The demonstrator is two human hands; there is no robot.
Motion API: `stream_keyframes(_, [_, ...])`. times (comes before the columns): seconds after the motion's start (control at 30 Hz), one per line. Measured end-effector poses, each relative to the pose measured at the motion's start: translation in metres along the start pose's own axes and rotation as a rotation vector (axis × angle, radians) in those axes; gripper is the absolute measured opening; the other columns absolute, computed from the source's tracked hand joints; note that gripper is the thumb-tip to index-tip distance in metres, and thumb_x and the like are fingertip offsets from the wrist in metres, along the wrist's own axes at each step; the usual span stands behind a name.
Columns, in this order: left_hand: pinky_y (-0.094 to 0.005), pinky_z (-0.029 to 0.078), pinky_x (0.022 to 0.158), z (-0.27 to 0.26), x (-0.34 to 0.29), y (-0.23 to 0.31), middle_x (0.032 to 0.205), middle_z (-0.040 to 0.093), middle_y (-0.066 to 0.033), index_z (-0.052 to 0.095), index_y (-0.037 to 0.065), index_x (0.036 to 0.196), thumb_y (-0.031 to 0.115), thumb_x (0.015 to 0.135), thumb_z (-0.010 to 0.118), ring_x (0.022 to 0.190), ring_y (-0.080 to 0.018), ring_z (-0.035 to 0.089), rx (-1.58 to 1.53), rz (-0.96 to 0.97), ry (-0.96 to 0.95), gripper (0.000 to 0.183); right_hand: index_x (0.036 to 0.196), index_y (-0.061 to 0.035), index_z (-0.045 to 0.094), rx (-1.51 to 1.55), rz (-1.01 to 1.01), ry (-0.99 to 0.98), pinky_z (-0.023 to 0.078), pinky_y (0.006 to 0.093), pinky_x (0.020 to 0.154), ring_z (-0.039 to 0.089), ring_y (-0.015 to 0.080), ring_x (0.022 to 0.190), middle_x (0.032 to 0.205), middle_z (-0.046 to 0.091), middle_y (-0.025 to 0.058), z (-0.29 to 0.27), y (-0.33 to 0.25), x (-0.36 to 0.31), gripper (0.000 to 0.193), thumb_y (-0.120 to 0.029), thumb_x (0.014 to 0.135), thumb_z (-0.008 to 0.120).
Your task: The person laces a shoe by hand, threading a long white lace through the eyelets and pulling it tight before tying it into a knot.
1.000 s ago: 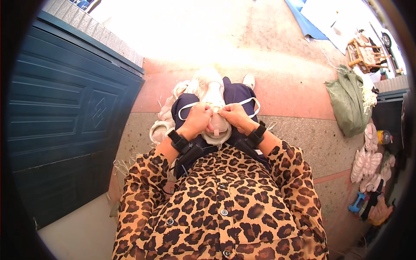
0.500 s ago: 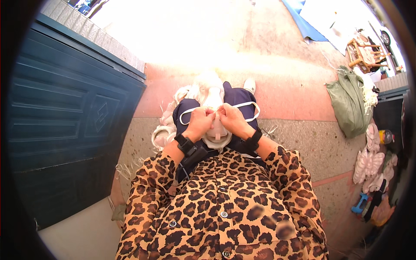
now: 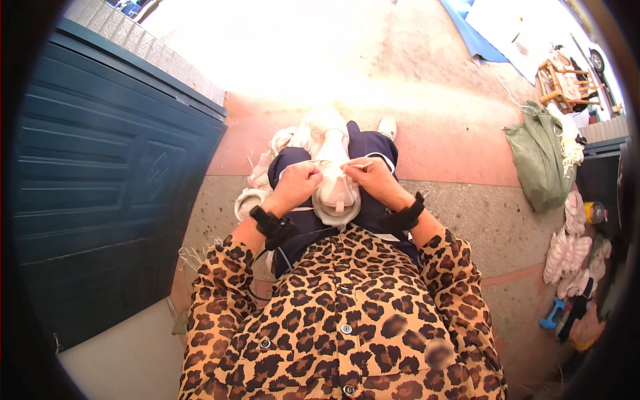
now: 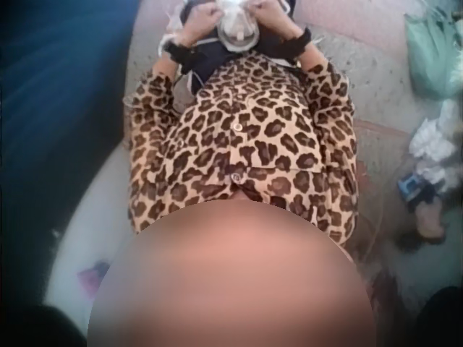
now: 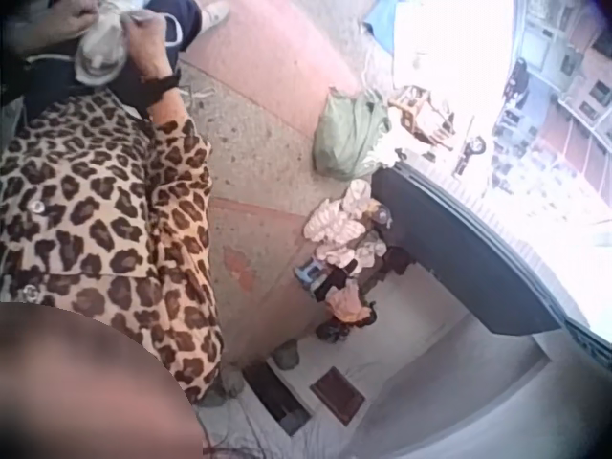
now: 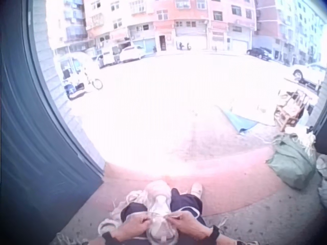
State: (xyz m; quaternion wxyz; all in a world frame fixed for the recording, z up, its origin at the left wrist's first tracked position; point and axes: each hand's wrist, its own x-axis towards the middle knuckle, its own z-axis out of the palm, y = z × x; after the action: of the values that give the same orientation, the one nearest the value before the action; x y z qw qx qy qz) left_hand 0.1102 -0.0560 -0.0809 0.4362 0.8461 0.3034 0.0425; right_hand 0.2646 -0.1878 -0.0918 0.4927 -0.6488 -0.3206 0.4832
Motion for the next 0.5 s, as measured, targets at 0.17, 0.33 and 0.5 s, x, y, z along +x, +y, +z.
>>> stream_keyframes(0.17, [-0.0397, 0.048, 0.067, 0.018, 0.009, -0.001, 0.075, 0.061, -0.0208, 0.061, -0.002, 0.077, 0.016, 0.078, 0.051, 0.075, -0.0361, 0.060, 0.103, 0.037, 0.025, 0.020, 0.096, 0.0049, 0.063, 0.070, -0.057, -0.047, 0.041, 0.0187, 0.062, 0.050, 0.0046, 0.069, 0.077, 0.060, 0.0007, -0.002, -0.002, 0.001, 0.022, -0.014, 0.087, 0.056])
stream_keyframes(0.33, [-0.0318, 0.045, 0.059, 0.009, 0.008, 0.004, 0.065, 0.058, -0.0155, 0.059, -0.003, 0.078, 0.014, 0.079, 0.054, 0.060, -0.0197, 0.057, -0.030, -0.030, -0.035, 0.018, 0.095, 0.0048, 0.063, 0.005, 0.002, -0.110, 0.044, 0.0212, 0.064, 0.054, 0.0076, 0.072, 0.080, 0.062, 0.0043, -0.007, -0.011, 0.003, 0.022, -0.014, 0.086, 0.056])
stream_keyframes(0.5, [-0.0268, 0.042, 0.053, 0.017, 0.012, -0.006, 0.066, 0.056, -0.0061, 0.058, -0.002, 0.079, 0.013, 0.081, 0.053, 0.056, -0.0129, 0.051, -0.138, -0.071, -0.094, 0.016, 0.095, 0.0050, 0.062, -0.025, -0.024, -0.140, 0.044, 0.0215, 0.065, 0.054, 0.0081, 0.072, 0.080, 0.063, 0.0052, -0.007, -0.012, 0.005, 0.023, -0.015, 0.086, 0.056])
